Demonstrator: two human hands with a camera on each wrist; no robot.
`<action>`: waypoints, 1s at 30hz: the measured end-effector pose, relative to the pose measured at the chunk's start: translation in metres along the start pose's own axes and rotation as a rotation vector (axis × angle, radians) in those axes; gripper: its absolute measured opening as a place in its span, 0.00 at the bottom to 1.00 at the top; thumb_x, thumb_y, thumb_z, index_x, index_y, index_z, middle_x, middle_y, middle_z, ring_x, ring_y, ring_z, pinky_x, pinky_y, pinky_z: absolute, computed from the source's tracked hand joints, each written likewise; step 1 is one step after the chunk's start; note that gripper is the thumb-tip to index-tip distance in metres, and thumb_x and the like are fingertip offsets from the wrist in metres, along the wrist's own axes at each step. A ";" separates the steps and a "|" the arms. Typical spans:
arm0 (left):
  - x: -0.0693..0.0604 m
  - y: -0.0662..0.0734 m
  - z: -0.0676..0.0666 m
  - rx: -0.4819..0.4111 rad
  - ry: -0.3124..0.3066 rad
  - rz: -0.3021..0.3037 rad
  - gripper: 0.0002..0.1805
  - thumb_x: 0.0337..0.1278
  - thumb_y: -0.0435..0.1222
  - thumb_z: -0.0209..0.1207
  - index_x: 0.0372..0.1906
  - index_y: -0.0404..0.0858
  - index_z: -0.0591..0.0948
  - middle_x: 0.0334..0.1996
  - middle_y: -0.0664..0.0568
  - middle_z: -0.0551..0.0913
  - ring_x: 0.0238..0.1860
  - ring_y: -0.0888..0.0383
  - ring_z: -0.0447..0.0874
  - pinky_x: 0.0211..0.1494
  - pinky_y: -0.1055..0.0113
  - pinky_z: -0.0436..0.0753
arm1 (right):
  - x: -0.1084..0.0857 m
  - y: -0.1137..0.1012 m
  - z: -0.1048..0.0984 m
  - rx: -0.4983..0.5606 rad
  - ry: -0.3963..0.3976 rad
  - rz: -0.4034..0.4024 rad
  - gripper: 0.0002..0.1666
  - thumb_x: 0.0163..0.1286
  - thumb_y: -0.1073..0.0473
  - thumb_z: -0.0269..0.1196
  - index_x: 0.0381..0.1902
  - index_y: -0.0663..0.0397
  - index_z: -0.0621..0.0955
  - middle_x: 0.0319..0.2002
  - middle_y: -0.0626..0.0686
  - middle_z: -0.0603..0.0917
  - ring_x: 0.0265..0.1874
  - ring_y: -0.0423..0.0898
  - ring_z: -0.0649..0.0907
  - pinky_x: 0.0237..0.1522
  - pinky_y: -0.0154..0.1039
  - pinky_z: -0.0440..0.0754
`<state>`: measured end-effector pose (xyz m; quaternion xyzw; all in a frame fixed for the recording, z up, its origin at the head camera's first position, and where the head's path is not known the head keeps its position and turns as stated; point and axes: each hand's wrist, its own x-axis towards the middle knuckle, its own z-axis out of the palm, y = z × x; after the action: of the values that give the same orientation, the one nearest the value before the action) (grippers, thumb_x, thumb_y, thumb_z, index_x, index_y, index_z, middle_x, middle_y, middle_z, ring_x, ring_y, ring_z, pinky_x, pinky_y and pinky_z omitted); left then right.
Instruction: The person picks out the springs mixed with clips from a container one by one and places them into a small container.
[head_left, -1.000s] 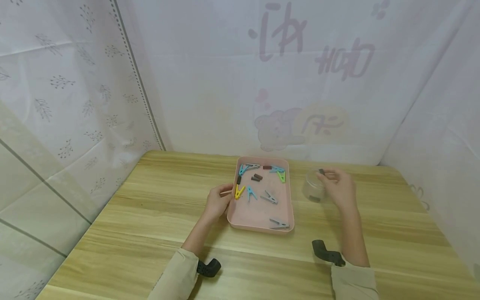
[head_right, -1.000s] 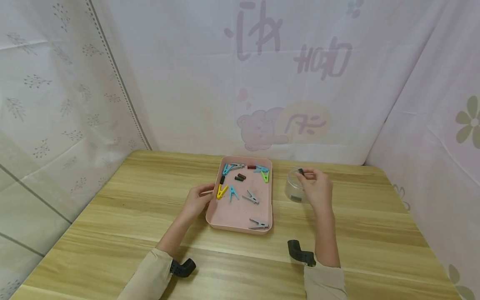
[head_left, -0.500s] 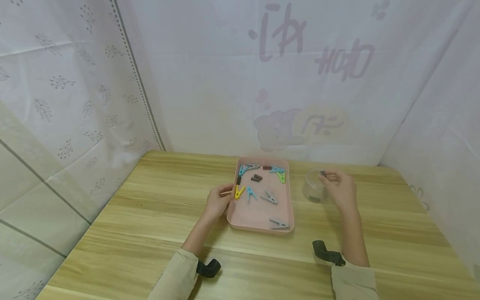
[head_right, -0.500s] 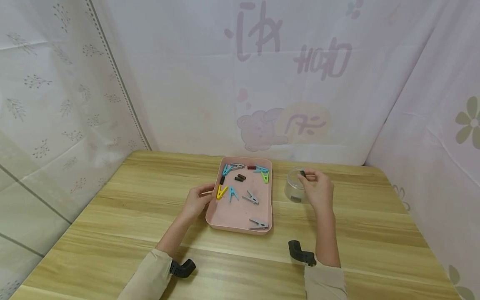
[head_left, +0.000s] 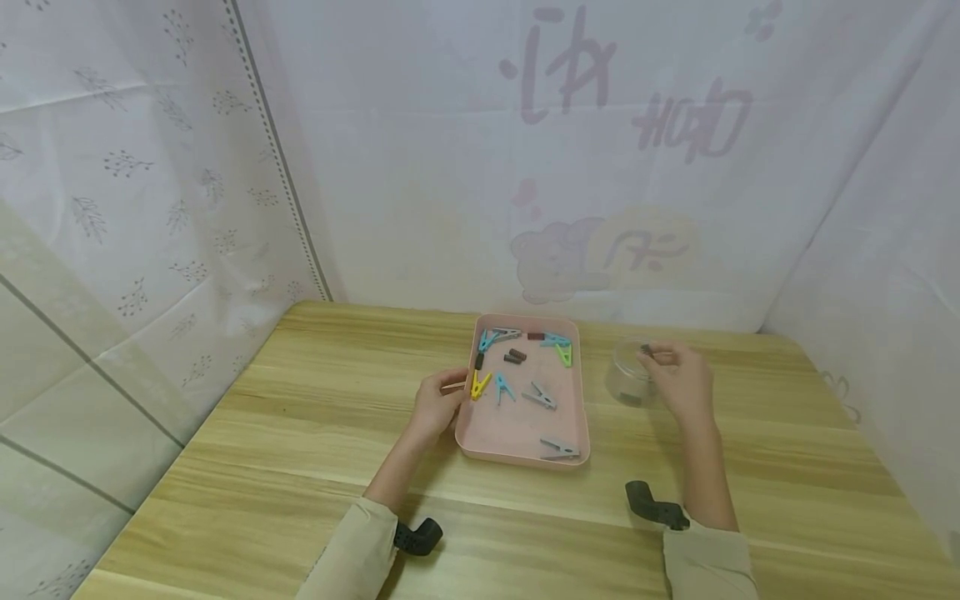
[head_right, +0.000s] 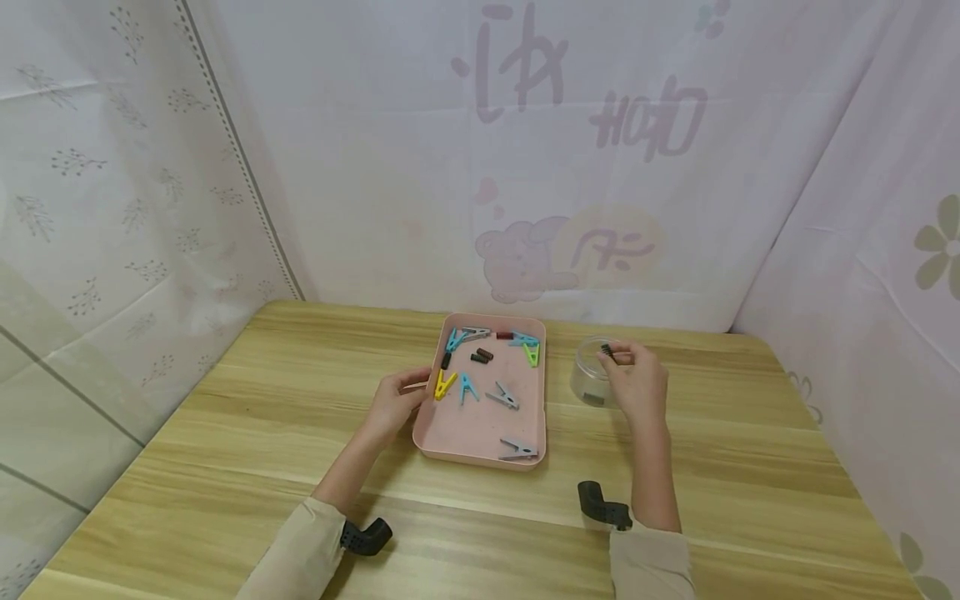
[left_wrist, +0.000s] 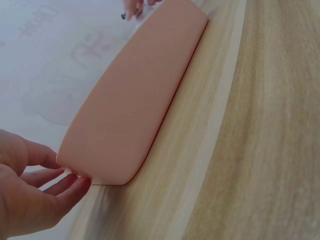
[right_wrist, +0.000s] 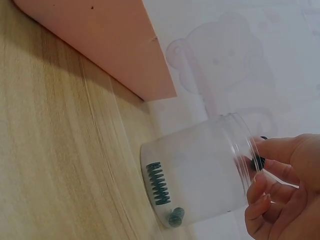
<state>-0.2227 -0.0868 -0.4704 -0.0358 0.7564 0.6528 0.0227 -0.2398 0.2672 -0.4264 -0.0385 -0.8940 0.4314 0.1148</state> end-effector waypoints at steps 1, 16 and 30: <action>0.000 0.000 0.000 0.001 0.000 -0.001 0.21 0.72 0.23 0.55 0.66 0.23 0.79 0.64 0.30 0.80 0.65 0.35 0.82 0.63 0.50 0.87 | 0.000 0.000 0.000 -0.001 -0.002 0.003 0.26 0.80 0.54 0.62 0.63 0.71 0.78 0.59 0.76 0.82 0.55 0.72 0.85 0.53 0.58 0.87; 0.000 0.000 0.000 0.000 0.007 -0.011 0.21 0.72 0.22 0.55 0.67 0.25 0.78 0.65 0.32 0.80 0.65 0.35 0.81 0.65 0.50 0.85 | 0.004 0.003 0.001 -0.076 -0.034 0.023 0.26 0.81 0.51 0.61 0.62 0.70 0.80 0.58 0.75 0.83 0.55 0.72 0.84 0.46 0.54 0.89; 0.001 -0.001 0.001 0.006 0.017 -0.013 0.21 0.72 0.23 0.55 0.67 0.25 0.79 0.65 0.32 0.81 0.65 0.36 0.81 0.65 0.50 0.85 | 0.005 0.003 0.001 -0.096 -0.046 0.027 0.25 0.80 0.51 0.61 0.61 0.68 0.80 0.58 0.74 0.84 0.52 0.70 0.86 0.41 0.49 0.89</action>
<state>-0.2239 -0.0862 -0.4717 -0.0462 0.7584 0.6499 0.0203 -0.2449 0.2689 -0.4281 -0.0461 -0.9156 0.3901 0.0864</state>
